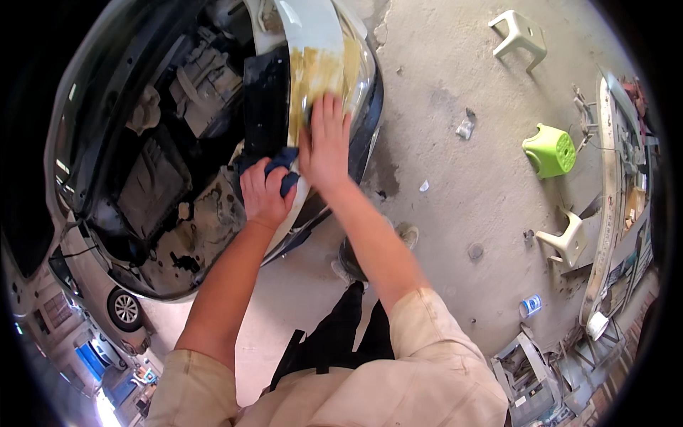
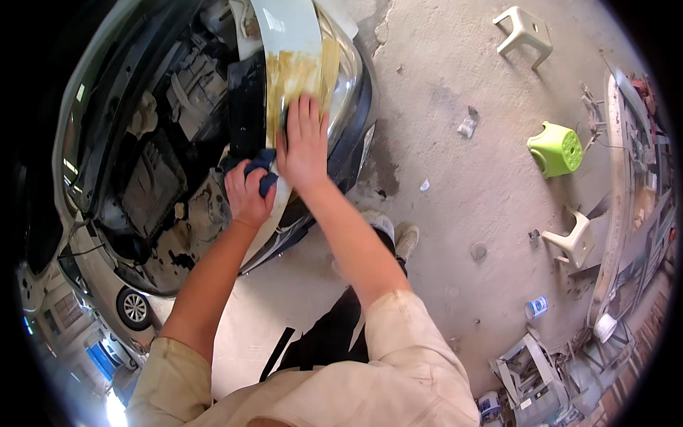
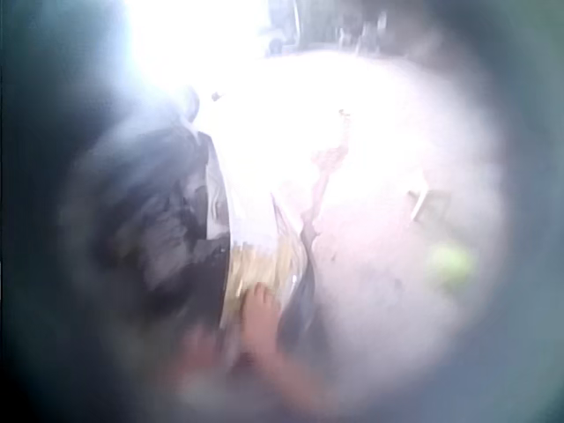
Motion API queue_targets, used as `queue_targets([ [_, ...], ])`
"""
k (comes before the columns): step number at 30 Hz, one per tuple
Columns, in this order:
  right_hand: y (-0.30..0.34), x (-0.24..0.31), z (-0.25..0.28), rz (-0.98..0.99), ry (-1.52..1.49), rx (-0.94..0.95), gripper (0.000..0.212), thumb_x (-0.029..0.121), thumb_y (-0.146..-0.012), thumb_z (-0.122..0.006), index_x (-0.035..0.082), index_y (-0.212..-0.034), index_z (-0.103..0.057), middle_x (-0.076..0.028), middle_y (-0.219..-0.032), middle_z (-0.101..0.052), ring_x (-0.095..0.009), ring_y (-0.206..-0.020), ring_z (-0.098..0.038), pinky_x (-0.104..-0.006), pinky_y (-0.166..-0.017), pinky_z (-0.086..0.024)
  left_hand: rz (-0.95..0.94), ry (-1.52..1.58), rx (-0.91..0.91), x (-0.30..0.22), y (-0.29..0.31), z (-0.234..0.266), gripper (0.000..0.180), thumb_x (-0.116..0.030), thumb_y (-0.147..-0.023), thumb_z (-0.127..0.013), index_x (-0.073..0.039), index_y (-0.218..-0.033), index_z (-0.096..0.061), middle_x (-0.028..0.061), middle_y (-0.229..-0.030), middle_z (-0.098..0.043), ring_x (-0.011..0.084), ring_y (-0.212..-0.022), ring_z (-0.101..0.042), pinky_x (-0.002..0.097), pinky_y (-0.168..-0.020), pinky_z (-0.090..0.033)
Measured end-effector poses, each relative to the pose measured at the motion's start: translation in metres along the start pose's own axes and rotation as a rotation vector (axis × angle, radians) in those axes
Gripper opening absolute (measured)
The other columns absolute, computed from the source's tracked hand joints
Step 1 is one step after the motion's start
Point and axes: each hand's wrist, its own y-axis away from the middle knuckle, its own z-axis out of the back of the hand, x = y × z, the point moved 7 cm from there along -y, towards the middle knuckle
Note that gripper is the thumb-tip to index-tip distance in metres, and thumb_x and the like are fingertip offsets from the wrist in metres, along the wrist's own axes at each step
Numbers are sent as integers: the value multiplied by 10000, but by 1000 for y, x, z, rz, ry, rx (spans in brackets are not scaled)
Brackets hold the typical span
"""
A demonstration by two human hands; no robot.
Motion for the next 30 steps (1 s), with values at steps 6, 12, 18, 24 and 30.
queue_targets([
  [6,77,11,-10,8,-79,57,843,164,-826,-689,-80,-1544,-321,-336,-1613,-289,-478,-1529,-245,-651,-1221,-146,-22,21,-25,4,0,-3,398,-323,-822,-769,-147,-1135,-596,196,-1288,-544,436,-1102,-525,549,-969,-420],
  [12,91,23,-17,-16,-21,65,869,147,-819,-683,-89,-1555,-286,-326,-1635,-245,-478,-1540,-216,-662,-1218,-126,-20,50,-31,8,-2,9,375,-332,-834,-763,-138,-1113,-605,197,-1250,-559,441,-1078,-537,537,-952,-429],
  [18,95,25,-22,-67,-61,47,876,177,-834,-703,-72,-1560,-282,-317,-1635,-249,-502,-1528,-215,-692,-1203,-116,-67,-3,89,9,31,14,383,-270,-810,-790,-132,-1114,-603,211,-1246,-550,452,-1085,-527,551,-951,-422],
  [24,111,31,-17,-57,-37,132,898,227,-796,-737,-66,-1541,-331,-294,-1627,-276,-473,-1518,-254,-707,-1203,-107,-102,23,78,10,40,19,397,-200,-801,-794,-108,-1129,-590,248,-1271,-522,468,-1100,-504,562,-957,-401],
  [30,104,34,-20,-118,-82,178,898,218,-819,-732,-45,-1561,-299,-267,-1640,-272,-466,-1523,-244,-716,-1198,-90,-93,31,113,11,42,18,380,-220,-823,-767,-113,-1144,-595,250,-1288,-518,471,-1116,-499,560,-972,-389],
])
